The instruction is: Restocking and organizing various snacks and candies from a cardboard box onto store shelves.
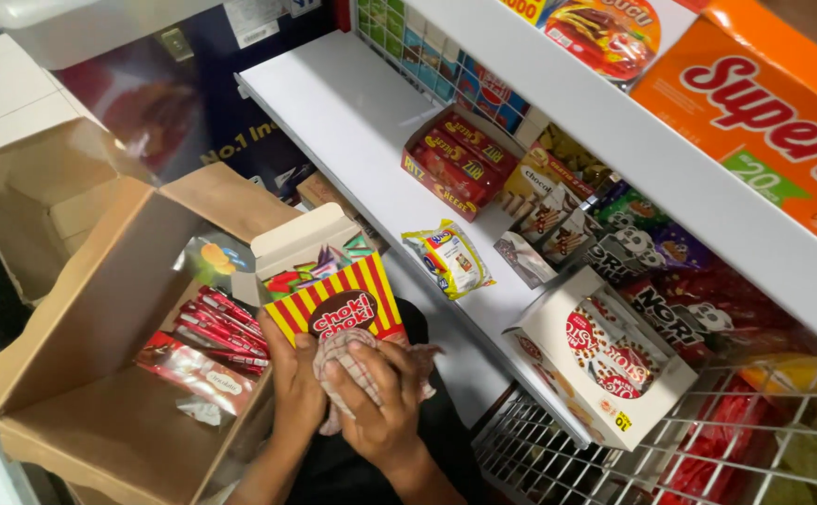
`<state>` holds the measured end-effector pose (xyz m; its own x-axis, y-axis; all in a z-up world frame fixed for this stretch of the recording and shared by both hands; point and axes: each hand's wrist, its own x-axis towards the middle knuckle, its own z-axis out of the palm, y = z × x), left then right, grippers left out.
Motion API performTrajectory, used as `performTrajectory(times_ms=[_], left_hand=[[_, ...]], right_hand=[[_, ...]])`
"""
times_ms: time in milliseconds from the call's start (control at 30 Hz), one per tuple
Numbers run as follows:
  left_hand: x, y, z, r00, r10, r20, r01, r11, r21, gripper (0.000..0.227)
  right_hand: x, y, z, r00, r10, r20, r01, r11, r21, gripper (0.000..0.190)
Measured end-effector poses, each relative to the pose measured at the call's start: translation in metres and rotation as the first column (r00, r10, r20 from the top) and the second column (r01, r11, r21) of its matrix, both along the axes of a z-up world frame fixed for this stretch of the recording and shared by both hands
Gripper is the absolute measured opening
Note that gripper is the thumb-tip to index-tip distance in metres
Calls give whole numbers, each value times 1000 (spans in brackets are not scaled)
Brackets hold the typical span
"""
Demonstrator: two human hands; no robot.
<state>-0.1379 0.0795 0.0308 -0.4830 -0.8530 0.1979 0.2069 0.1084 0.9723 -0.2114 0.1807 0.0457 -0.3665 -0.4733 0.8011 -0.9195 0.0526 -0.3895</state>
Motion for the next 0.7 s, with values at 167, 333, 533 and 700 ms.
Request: performTrajectory(times_ms=[167, 333, 533, 700], left_hand=[[9, -11, 5, 996, 52, 66, -50, 998, -40, 64], [11, -23, -26, 979, -136, -154, 186, 904, 386, 74], [25, -37, -73, 874, -316, -369, 464, 767, 444, 85], [29, -16, -71, 779, -520, -350, 620, 721, 308, 85]], right_hand=[[-39, 6, 3, 988, 43, 147, -43, 999, -1, 47], [-70, 22, -12, 443, 366, 819, -286, 923, -258, 42], [-24, 41, -28, 612, 400, 683, -178, 910, -374, 30], [-20, 44, -67, 266, 495, 827, -125, 868, -480, 40]])
